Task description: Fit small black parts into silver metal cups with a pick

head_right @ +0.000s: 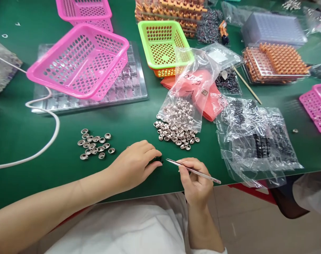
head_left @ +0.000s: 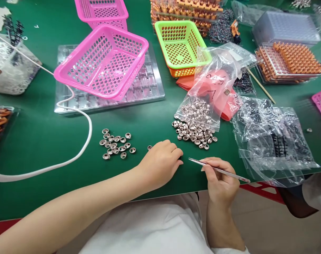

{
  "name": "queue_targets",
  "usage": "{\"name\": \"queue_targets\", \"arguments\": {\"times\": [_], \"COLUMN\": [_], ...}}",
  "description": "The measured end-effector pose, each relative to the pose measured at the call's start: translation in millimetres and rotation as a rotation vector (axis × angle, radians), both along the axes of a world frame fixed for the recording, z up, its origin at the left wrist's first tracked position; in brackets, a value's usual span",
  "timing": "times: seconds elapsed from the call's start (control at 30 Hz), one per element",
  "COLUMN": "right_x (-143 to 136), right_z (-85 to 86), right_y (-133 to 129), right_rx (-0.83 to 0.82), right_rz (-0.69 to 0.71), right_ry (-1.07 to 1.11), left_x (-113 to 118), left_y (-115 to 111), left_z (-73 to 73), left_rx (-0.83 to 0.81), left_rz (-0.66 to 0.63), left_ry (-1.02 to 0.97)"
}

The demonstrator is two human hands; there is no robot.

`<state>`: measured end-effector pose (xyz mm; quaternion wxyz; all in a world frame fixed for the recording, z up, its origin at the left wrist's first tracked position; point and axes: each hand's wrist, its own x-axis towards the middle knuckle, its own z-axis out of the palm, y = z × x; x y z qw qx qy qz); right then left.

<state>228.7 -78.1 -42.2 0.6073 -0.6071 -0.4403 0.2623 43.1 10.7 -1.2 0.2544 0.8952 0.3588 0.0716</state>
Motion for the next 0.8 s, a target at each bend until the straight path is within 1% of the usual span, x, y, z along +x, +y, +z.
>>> {"name": "queue_targets", "arguments": {"times": [0.07, 0.17, 0.33, 0.43, 0.63, 0.7, 0.8], "right_x": [0.2, 0.4, 0.0, 0.1, 0.6, 0.5, 0.4], "right_z": [-0.1, 0.3, 1.0, 0.5, -1.1, -1.0, -0.1], "right_y": [-1.3, -2.4, -2.3, -2.7, -2.2, -1.5, -1.3], "right_rx": [0.000, 0.008, 0.025, 0.023, 0.041, 0.045, 0.031], "right_rz": [0.010, 0.036, 0.060, 0.066, 0.087, 0.089, 0.087], "right_ry": [0.024, 0.053, 0.065, 0.077, 0.085, 0.082, 0.071], "left_x": [4.8, 6.1, 3.4, -3.6, -20.7, -21.2, -17.9], "left_y": [2.0, 4.3, 3.7, 2.4, 0.9, -0.4, -3.8], "left_z": [-3.7, -5.8, -2.6, 0.0, 2.6, 1.6, -2.8], "left_rx": [-0.026, -0.053, -0.052, -0.075, -0.148, -0.163, -0.136], "left_rz": [0.005, 0.014, -0.005, 0.010, 0.100, 0.102, 0.092], "left_ry": [0.032, 0.042, 0.081, 0.108, 0.023, -0.006, -0.032]}}
